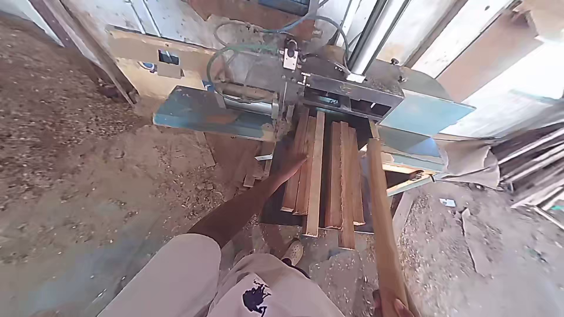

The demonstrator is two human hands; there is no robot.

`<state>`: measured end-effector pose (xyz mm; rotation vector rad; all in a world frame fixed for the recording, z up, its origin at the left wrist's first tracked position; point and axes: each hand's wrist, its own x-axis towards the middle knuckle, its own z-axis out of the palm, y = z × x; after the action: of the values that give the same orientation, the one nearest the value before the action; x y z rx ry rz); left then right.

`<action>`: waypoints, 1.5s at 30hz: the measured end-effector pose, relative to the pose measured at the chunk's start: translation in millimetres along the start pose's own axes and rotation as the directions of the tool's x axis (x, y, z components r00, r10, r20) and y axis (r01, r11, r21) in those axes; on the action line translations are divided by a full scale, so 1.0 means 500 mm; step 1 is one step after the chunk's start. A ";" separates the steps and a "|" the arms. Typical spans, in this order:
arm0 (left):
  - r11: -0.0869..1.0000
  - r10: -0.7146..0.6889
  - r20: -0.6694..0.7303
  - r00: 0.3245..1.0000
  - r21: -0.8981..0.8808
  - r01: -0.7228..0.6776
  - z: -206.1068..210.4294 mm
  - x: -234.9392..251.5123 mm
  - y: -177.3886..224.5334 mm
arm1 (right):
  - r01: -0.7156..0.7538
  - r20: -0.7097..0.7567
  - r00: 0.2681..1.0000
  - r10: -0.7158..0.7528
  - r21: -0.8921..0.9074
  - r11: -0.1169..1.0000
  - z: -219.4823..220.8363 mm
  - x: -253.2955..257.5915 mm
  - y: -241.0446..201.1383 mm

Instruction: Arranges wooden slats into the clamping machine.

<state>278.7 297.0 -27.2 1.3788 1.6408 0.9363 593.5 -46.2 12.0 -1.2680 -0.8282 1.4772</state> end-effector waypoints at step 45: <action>1.000 -0.022 -0.082 0.996 0.016 0.023 0.121 0.121 0.025 | 0.146 0.031 0.918 -0.395 -0.953 0.265 0.010 0.559 -0.105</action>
<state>332.3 362.0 -47.9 1.3464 1.7258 0.9789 609.0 235.4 -22.4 -1.9410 -1.8210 0.3891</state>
